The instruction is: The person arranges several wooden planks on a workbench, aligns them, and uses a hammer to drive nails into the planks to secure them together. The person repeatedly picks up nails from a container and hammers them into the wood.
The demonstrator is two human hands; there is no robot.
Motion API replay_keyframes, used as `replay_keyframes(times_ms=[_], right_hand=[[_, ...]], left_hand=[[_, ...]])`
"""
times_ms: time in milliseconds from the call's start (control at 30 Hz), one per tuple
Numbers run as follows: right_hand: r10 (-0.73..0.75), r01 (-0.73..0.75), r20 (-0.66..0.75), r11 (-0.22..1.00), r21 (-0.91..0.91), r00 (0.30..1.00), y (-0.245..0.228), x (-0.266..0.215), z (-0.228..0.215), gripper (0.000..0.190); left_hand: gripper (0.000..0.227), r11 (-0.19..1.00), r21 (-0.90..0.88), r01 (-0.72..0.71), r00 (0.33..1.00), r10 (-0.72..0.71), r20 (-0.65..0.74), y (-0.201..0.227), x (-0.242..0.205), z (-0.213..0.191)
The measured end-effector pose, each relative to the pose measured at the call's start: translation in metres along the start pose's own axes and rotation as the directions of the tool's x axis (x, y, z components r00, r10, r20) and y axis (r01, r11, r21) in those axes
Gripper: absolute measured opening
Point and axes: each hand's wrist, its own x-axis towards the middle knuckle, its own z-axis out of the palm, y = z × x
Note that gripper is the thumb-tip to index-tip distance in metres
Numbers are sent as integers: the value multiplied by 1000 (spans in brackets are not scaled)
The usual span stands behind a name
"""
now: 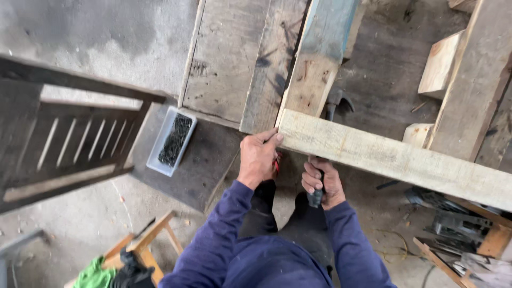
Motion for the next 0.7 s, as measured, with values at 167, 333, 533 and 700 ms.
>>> replay_keyframes(times_ms=[167,333,533,700], right_hand=[[36,-36,-36,999,9,999,11,-1,-7,26],[-5,26,-174,993,118,985,25,-30,1,35],[20,-149,-461,958,-245,887,37,-115,0,8],[-14,-251,-548,879,-406,837,32,-163,-35,12]], left_hand=[[31,993,-117,1,1000,0,12,2,-3,-1],[32,996,87,7,998,-12,58,-6,-9,-9],[30,897,431,-101,980,14,200,22,19,-24],[21,784,601,-160,967,2,254,38,35,-19]])
